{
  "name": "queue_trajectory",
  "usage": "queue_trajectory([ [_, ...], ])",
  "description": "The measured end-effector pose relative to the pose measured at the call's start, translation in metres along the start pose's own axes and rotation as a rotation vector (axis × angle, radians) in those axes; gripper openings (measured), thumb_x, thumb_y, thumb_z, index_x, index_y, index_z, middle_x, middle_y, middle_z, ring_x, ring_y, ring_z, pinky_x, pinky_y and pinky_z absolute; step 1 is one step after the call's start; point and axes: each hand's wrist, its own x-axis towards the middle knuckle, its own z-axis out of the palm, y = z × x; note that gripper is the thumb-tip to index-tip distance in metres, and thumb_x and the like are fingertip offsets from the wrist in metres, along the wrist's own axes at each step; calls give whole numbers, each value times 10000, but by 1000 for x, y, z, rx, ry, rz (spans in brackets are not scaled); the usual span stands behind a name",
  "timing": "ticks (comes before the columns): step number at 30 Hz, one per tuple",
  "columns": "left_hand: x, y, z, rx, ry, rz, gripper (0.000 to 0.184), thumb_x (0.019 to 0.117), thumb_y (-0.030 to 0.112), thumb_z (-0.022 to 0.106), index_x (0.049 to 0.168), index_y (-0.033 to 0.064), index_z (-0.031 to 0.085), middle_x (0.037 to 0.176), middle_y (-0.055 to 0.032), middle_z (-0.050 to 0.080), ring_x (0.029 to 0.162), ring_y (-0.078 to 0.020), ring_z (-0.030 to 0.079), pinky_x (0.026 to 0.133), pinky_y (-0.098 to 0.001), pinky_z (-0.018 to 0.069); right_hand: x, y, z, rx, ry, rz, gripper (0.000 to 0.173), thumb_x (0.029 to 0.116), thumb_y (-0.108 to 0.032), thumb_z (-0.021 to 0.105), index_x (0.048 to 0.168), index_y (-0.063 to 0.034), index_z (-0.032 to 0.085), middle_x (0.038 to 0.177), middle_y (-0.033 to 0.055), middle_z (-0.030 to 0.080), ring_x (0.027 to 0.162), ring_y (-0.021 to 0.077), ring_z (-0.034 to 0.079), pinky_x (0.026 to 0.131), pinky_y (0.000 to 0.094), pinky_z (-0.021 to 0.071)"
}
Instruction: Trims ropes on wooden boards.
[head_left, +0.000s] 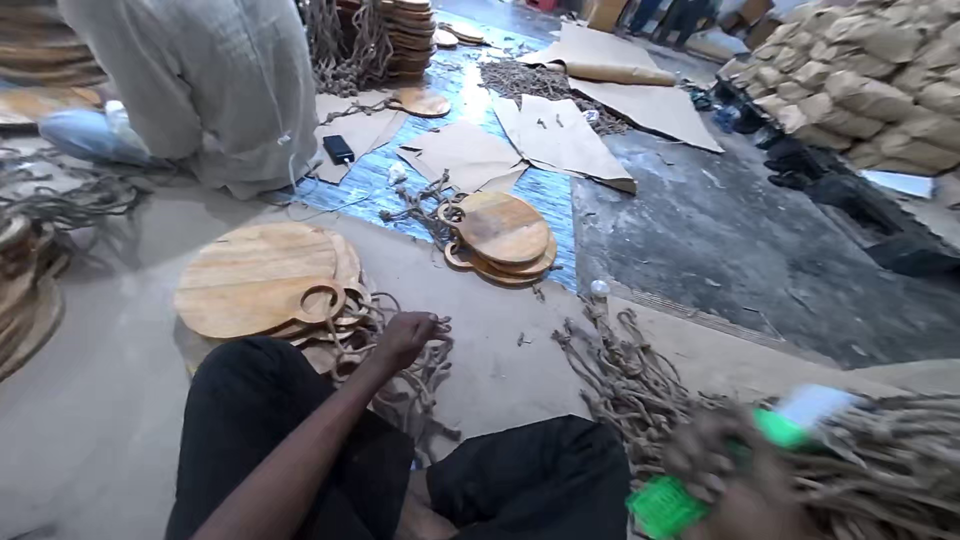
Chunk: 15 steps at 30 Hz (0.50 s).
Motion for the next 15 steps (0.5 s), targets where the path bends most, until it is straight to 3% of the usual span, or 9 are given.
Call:
queue_trajectory([
  [3, -10, 7, 16, -129, -56, -35, 575, 1097, 296, 276, 888, -46, 688, 760, -132, 648, 761, -227, 639, 795, -443, 528, 2, 84, 56, -100, 14, 143, 174, 1083, -161, 416, 1084, -70, 565, 611, -99, 522, 427, -28, 427, 391, 143, 384],
  [4, -19, 7, 12, -161, -97, -100, 566, 1103, 283, 277, 900, -58, 680, 751, -129, 632, 726, -215, 617, 766, -427, 528, 6, 120, 72, -150, -35, 175, 208, 1025, -148, 532, 1189, -27, 575, 644, -81, 522, 437, -13, 405, 402, 165, 371],
  [5, -28, 7, 7, -207, -149, -179, 559, 1110, 276, 269, 890, -59, 658, 727, -113, 599, 671, -194, 583, 711, -402, 522, 10, 155, 87, -183, -95, 212, 347, 978, -144, 626, 1285, 8, 577, 710, -41, 556, 458, 11, 403, 412, 184, 366],
  [7, -37, 5, 2, -335, -230, -291, 543, 1101, 288, 241, 846, -15, 611, 659, -34, 551, 558, -118, 538, 595, -320, 514, 20, 204, 116, -234, -205, 267, 507, 923, -150, 729, 1374, 9, 558, 850, 27, 624, 513, 48, 456, 446, 216, 401],
  [9, -37, 5, 2, -480, -264, -339, 518, 1103, 290, 217, 862, 16, 585, 653, 6, 563, 557, -81, 564, 596, -281, 535, 24, 221, 139, -269, -203, 262, 456, 899, -127, 754, 1296, 32, 592, 832, 58, 659, 541, 72, 529, 493, 244, 467],
  [11, -32, 6, 3, -545, -238, -349, 500, 1104, 273, 225, 898, 18, 603, 693, 1, 596, 603, -79, 599, 632, -288, 557, 28, 216, 150, -292, -89, 222, 274, 921, -76, 723, 1149, 54, 649, 768, 68, 674, 546, 88, 588, 514, 250, 519],
  [15, -15, -6, 7, -489, -194, -349, 404, 1111, 243, 334, 1030, -15, 634, 761, -30, 547, 651, -106, 548, 661, -308, 510, 33, 191, 124, -284, 12, 259, 152, 929, -4, 712, 1060, 61, 671, 818, 105, 731, 679, 146, 709, 654, 280, 618],
])
